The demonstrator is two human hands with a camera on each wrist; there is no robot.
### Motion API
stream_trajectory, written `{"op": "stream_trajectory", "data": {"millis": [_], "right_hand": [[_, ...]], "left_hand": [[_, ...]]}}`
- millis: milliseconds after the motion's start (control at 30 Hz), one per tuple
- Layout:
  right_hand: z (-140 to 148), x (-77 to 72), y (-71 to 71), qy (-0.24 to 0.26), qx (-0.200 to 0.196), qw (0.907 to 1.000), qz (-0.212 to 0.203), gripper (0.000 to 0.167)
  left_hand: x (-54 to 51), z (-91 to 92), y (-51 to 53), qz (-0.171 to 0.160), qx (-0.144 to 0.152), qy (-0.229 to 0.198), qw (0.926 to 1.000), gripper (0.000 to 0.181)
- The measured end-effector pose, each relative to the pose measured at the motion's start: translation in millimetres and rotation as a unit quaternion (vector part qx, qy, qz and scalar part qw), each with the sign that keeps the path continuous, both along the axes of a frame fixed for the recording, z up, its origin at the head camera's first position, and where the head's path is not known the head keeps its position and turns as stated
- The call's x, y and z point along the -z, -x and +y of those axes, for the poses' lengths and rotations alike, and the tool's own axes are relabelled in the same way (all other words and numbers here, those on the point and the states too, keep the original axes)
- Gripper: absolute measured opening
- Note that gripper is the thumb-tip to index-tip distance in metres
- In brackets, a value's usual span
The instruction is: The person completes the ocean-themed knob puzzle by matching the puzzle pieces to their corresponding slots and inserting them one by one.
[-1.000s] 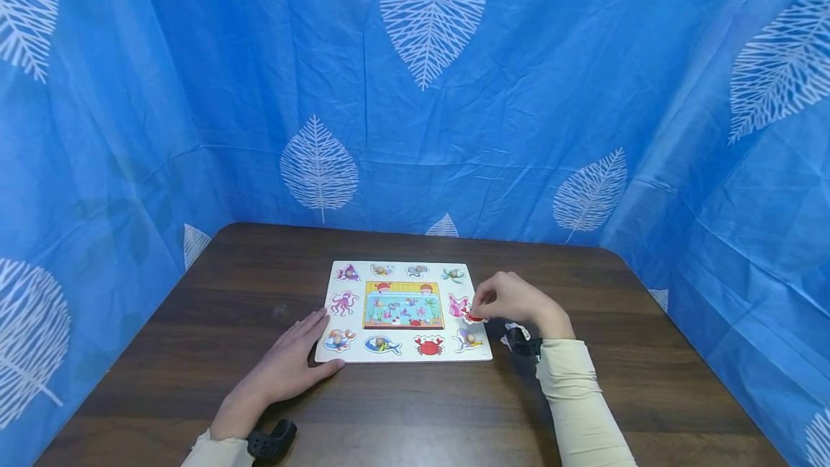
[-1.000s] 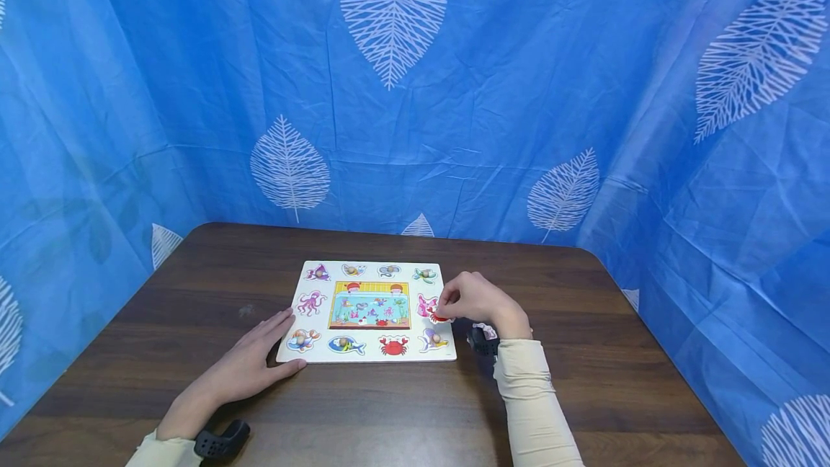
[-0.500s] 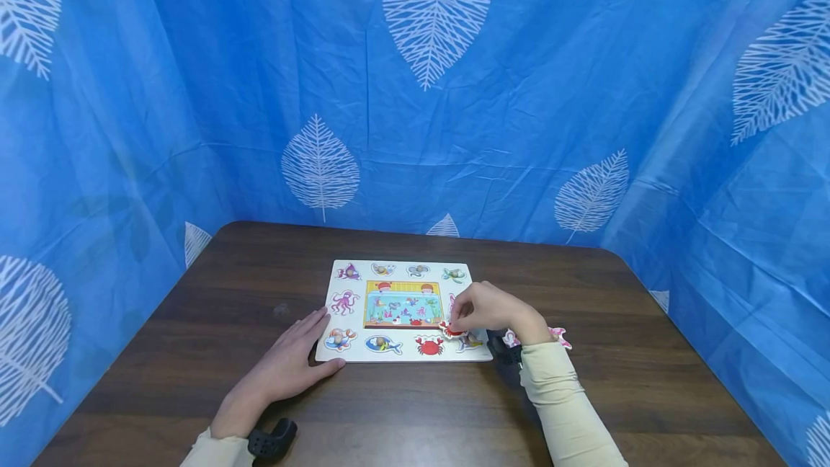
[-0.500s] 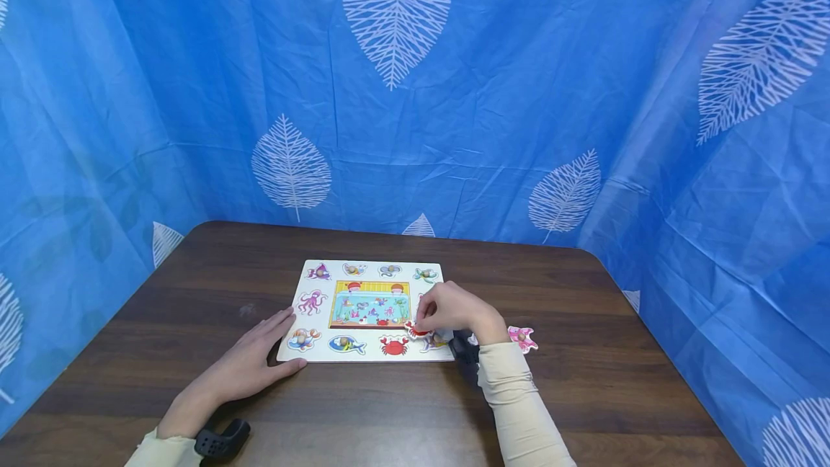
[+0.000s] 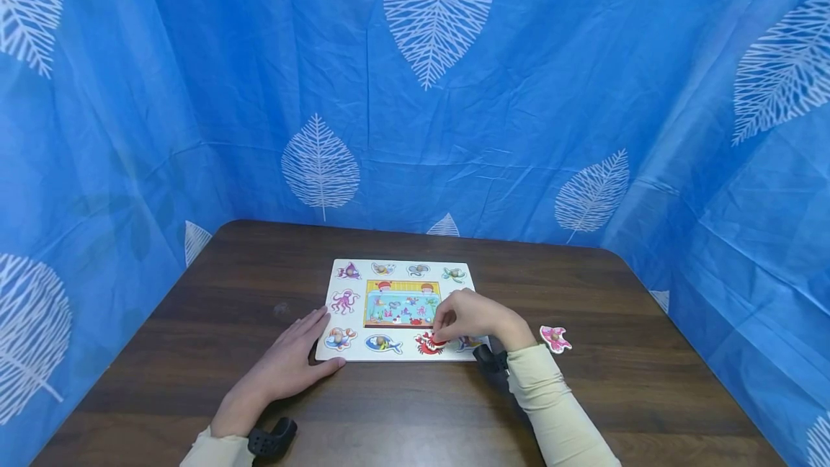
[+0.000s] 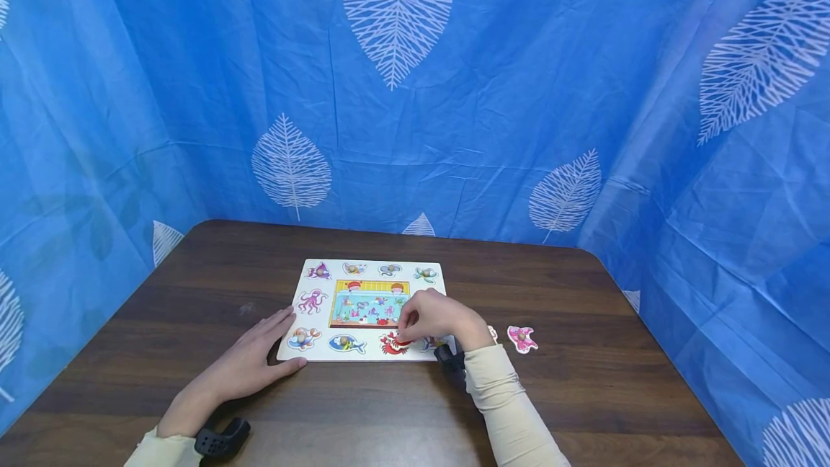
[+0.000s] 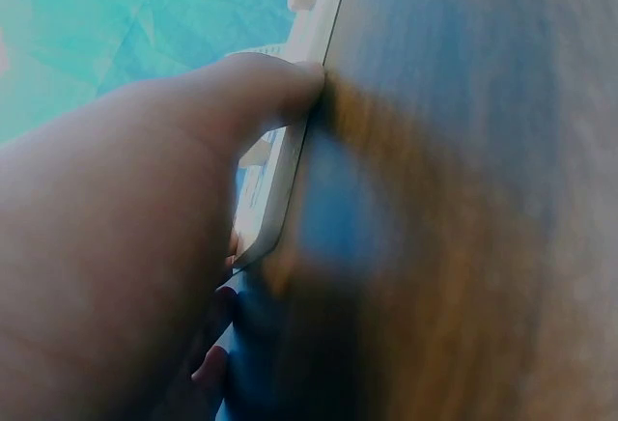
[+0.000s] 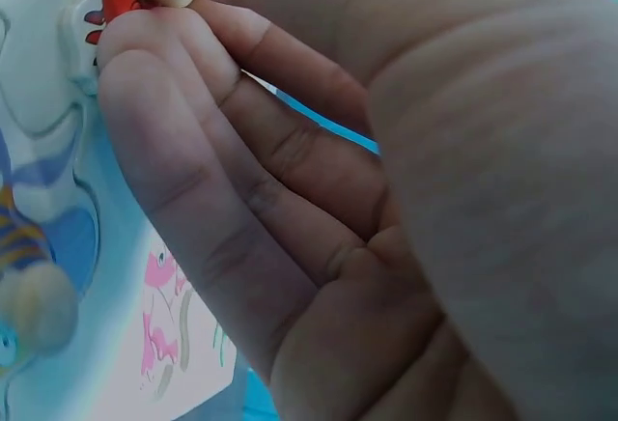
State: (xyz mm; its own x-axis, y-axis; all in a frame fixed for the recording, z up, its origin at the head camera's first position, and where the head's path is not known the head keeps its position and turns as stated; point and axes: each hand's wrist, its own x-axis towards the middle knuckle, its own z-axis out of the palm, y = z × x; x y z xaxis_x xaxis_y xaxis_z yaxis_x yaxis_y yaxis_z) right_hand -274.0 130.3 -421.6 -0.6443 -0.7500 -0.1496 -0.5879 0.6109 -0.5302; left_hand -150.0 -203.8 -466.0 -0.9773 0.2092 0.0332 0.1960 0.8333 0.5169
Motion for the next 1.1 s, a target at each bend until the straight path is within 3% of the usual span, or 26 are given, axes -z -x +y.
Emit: {"op": "stream_trajectory", "data": {"millis": [533, 1100], "right_hand": [[-8, 6.0, -4.3, -0.001, 0.003, 1.0, -0.009, 0.013], [-12, 1.7, -9.6, -0.019, 0.005, 0.9997, -0.016, 0.016]], "left_hand": [[-1.8, 1.6, -0.5, 0.001, 0.002, 0.004, 1.0, 0.091], [-2.7, 2.1, -1.6, -0.007, -0.002, 0.0, 1.0, 0.093]]}}
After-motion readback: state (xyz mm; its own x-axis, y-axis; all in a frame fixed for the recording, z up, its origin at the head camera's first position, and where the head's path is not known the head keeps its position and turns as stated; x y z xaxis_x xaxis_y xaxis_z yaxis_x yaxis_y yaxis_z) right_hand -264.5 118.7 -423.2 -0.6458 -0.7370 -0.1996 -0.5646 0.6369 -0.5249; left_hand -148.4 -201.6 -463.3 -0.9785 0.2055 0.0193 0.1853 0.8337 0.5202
